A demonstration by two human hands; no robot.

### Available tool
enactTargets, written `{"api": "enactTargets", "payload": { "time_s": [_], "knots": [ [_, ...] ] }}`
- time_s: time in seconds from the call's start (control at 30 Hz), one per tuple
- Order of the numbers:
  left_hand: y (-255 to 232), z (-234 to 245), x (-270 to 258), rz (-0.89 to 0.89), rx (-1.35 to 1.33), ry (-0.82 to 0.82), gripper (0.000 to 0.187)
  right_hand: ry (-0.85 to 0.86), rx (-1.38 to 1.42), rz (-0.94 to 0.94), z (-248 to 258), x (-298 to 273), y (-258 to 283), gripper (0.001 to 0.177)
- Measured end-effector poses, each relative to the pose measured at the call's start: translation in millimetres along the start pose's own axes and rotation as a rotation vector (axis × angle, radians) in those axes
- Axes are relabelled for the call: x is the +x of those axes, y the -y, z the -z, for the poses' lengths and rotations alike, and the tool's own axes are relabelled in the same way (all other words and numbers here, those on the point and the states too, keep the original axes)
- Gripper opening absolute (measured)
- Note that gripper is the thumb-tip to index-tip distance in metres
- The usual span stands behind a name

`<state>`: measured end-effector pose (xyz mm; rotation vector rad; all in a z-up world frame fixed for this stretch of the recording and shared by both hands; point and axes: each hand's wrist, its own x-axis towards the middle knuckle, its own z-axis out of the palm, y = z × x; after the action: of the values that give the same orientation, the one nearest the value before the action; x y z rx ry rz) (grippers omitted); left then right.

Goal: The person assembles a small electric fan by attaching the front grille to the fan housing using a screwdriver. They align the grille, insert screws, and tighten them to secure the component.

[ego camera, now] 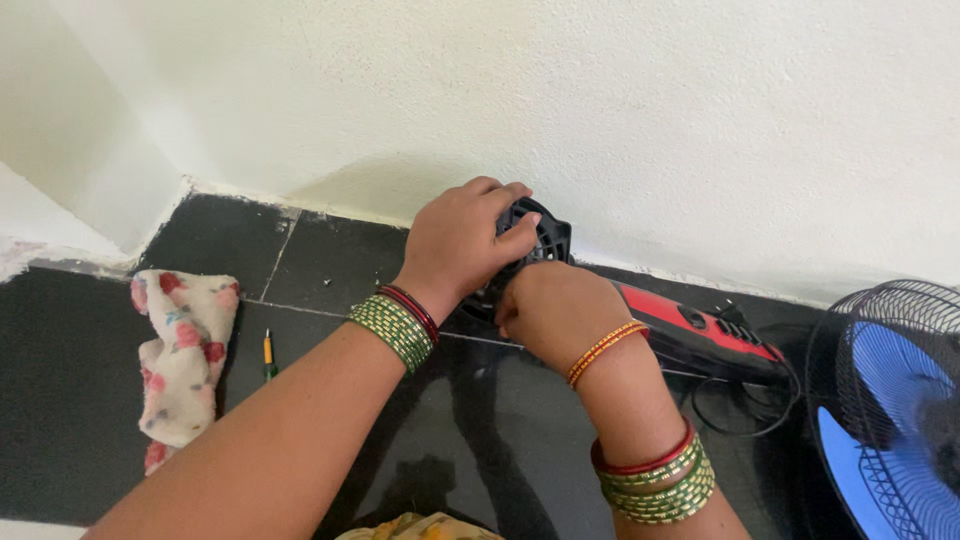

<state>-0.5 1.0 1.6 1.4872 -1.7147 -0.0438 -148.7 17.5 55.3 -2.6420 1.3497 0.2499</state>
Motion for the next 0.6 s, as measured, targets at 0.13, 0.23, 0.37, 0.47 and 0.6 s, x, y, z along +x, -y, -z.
{"api": "enactTargets", "payload": {
  "time_s": [0.13,0.23,0.37,0.47,0.6],
  "knots": [
    [-1,1,-2,-0.007,-0.019,-0.009,0.042,-0.023,0.000,-0.018,1,-3,4,0.012],
    [-1,1,-3,-0.016,-0.017,-0.022,0.042,-0.076,0.010,0.014,-1,-5,4,0.010],
    [-1,2,-4,-0.024,-0.008,-0.035,0.040,-0.073,0.014,-0.003,-3,-2,4,0.009],
    [-2,2,-4,-0.024,-0.002,-0.027,0.040,-0.083,0.034,0.019,-8,0,1,0.009],
    [-3,2,-3,-0.005,-0.005,-0.022,0.039,-0.109,0.096,0.086,-16,4,-8,0.010]
  ]
}}
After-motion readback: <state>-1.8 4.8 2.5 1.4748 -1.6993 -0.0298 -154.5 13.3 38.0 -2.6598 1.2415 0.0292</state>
